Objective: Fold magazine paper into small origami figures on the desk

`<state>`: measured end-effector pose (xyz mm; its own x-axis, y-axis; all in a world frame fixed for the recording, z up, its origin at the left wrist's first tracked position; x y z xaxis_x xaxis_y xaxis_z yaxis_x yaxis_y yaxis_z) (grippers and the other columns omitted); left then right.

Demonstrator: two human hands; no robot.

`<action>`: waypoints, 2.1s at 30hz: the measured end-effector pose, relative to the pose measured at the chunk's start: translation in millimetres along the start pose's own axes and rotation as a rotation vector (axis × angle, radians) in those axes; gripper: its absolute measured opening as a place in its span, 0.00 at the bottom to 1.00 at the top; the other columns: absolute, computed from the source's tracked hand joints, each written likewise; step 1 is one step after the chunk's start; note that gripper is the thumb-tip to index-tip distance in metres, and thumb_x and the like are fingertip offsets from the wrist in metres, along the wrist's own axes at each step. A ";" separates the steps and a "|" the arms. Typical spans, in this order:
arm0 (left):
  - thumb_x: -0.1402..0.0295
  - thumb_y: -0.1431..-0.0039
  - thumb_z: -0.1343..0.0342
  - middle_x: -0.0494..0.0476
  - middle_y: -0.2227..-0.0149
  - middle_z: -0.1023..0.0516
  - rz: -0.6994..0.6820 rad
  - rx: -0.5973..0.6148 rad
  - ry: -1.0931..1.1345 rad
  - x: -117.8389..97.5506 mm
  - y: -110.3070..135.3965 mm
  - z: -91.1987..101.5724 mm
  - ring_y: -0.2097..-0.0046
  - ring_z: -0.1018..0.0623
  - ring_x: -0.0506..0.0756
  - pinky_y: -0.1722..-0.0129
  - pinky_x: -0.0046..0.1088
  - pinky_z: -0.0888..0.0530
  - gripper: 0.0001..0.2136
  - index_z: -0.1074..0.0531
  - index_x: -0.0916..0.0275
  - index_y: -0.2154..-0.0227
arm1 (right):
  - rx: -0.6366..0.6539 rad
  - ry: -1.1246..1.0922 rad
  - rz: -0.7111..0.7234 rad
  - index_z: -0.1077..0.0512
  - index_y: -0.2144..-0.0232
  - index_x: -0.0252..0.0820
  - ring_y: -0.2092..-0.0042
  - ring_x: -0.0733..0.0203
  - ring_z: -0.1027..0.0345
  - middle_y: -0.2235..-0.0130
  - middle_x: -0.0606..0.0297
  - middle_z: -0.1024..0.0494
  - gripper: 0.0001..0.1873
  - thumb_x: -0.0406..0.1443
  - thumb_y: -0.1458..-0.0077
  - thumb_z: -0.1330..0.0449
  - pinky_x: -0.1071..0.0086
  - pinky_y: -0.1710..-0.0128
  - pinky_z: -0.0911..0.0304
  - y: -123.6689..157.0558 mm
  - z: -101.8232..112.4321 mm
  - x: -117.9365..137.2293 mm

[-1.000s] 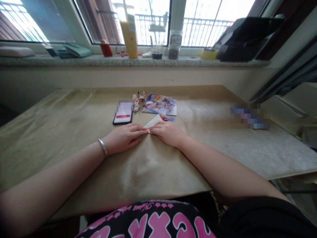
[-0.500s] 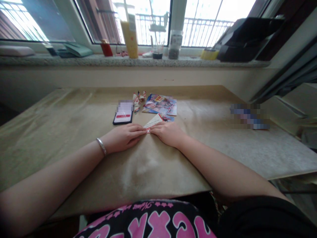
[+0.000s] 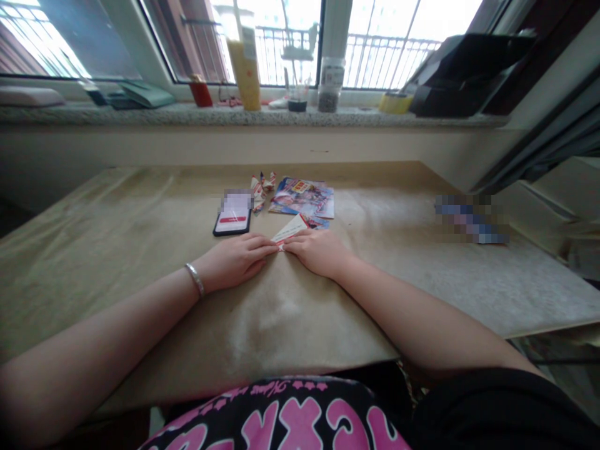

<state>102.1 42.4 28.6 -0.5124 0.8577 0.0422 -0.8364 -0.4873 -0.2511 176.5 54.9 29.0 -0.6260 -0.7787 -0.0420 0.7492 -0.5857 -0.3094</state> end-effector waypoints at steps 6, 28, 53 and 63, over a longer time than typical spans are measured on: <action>0.70 0.38 0.54 0.59 0.54 0.26 -0.037 0.023 -0.017 0.3 0.2 1.9 0.54 0.27 0.54 0.54 0.31 0.28 0.14 0.30 0.62 0.52 | 0.009 -0.018 -0.013 0.26 0.53 0.49 0.51 0.60 0.30 0.52 0.67 0.23 0.17 0.33 0.40 0.51 0.68 0.54 0.35 0.0 -0.9 -1.3; 0.75 0.43 0.51 0.59 0.59 0.23 -0.044 0.193 -0.156 0.5 -0.4 2.1 0.59 0.25 0.55 0.59 0.31 0.27 0.11 0.26 0.64 0.60 | 0.004 -0.014 -0.009 0.26 0.53 0.47 0.51 0.61 0.30 0.52 0.67 0.23 0.17 0.34 0.39 0.52 0.68 0.53 0.36 2.0 -3.5 -3.0; 0.74 0.45 0.53 0.55 0.63 0.25 0.118 0.154 0.021 25.9 8.7 3.6 0.61 0.26 0.53 0.61 0.28 0.29 0.11 0.28 0.61 0.61 | -0.054 -0.005 0.019 0.25 0.55 0.47 0.52 0.62 0.29 0.53 0.69 0.22 0.17 0.33 0.39 0.51 0.69 0.55 0.35 3.1 -1.3 -1.4; 0.74 0.42 0.54 0.54 0.61 0.25 0.033 0.117 -0.010 17.6 7.6 4.0 0.61 0.27 0.53 0.61 0.28 0.30 0.15 0.28 0.58 0.55 | -0.043 0.070 0.019 0.25 0.56 0.47 0.53 0.60 0.28 0.53 0.68 0.22 0.16 0.34 0.39 0.50 0.67 0.58 0.35 2.4 3.4 2.8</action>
<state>86.0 53.2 31.3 -0.5417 0.8394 0.0456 -0.8356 -0.5317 -0.1379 177.3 50.5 31.4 -0.6263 -0.7713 -0.1138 0.7523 -0.5595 -0.3479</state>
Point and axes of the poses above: each hand's wrist, its own y-axis away from the middle knuckle, its own z-axis out of the back of the hand, x = y × z, the point moved 10 cm from there along -y, towards the middle knuckle
